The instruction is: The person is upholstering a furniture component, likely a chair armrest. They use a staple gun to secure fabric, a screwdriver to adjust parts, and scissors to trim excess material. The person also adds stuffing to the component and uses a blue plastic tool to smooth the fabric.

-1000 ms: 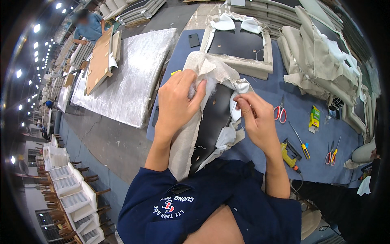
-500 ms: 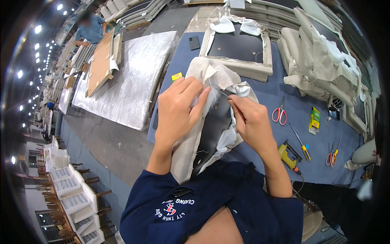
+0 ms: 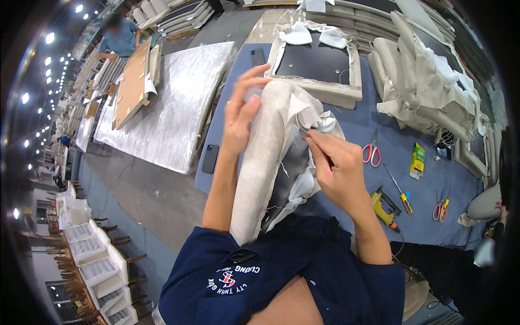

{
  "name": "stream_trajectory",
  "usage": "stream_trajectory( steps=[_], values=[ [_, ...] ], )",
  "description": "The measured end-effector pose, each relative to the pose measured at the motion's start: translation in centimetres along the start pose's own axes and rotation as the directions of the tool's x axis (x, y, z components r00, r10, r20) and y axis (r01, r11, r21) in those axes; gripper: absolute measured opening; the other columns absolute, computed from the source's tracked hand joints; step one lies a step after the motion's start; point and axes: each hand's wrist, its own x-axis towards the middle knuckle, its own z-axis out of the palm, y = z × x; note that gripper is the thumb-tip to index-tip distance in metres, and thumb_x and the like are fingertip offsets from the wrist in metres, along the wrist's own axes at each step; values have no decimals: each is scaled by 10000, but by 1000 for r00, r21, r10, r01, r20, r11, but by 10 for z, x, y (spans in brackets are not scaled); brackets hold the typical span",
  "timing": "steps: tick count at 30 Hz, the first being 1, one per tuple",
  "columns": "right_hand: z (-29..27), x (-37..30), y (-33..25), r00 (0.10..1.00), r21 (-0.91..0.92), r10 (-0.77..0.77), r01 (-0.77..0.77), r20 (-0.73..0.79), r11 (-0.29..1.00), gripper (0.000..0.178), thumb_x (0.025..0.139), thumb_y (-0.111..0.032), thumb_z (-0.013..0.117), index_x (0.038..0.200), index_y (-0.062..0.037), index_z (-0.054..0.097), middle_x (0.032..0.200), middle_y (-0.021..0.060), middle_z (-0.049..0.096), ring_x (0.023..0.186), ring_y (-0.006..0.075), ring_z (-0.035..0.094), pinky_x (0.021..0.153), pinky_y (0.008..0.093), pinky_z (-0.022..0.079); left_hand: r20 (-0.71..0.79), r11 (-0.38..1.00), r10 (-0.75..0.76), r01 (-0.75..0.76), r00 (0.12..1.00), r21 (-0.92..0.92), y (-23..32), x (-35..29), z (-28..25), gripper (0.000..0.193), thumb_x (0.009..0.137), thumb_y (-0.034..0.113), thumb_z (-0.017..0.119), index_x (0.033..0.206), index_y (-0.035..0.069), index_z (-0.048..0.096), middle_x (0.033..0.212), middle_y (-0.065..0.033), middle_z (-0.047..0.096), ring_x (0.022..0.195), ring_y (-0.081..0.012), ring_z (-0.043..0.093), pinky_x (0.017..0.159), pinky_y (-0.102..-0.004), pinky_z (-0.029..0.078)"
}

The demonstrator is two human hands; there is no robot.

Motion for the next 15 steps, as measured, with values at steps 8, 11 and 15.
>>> stream_trajectory(
  steps=[8, 11, 15],
  values=[
    [-46, -18, -29, 994, -212, 107, -97, 38, 972, 107, 867, 75, 667, 974, 79, 671, 779, 203, 645, 652, 369, 637, 587, 388, 491, 336, 859, -189, 321, 923, -399, 6, -4, 47, 584, 942, 336, 498, 1383, -43, 556, 1454, -197, 546, 1370, -306, 478, 1174, -404, 315],
    [-55, -39, -49, 984, -305, 175, -153, 45, 940, 100, 839, 110, 668, 924, 59, 655, 762, 189, 621, 638, 357, 630, 570, 381, 482, 369, 927, -124, 240, 921, -287, 13, -7, 54, 657, 891, 397, 530, 1358, -64, 571, 1381, -203, 596, 1342, -305, 491, 1158, -429, 327],
    [-65, -47, -64, 959, -395, 273, -223, 75, 891, 75, 849, 92, 674, 903, 43, 655, 736, 161, 614, 611, 313, 625, 553, 362, 478, 427, 979, -21, 106, 904, -176, 7, -12, 65, 783, 770, 449, 656, 1376, -41, 576, 1403, -207, 589, 1364, -328, 473, 1171, -454, 295]
  ],
)
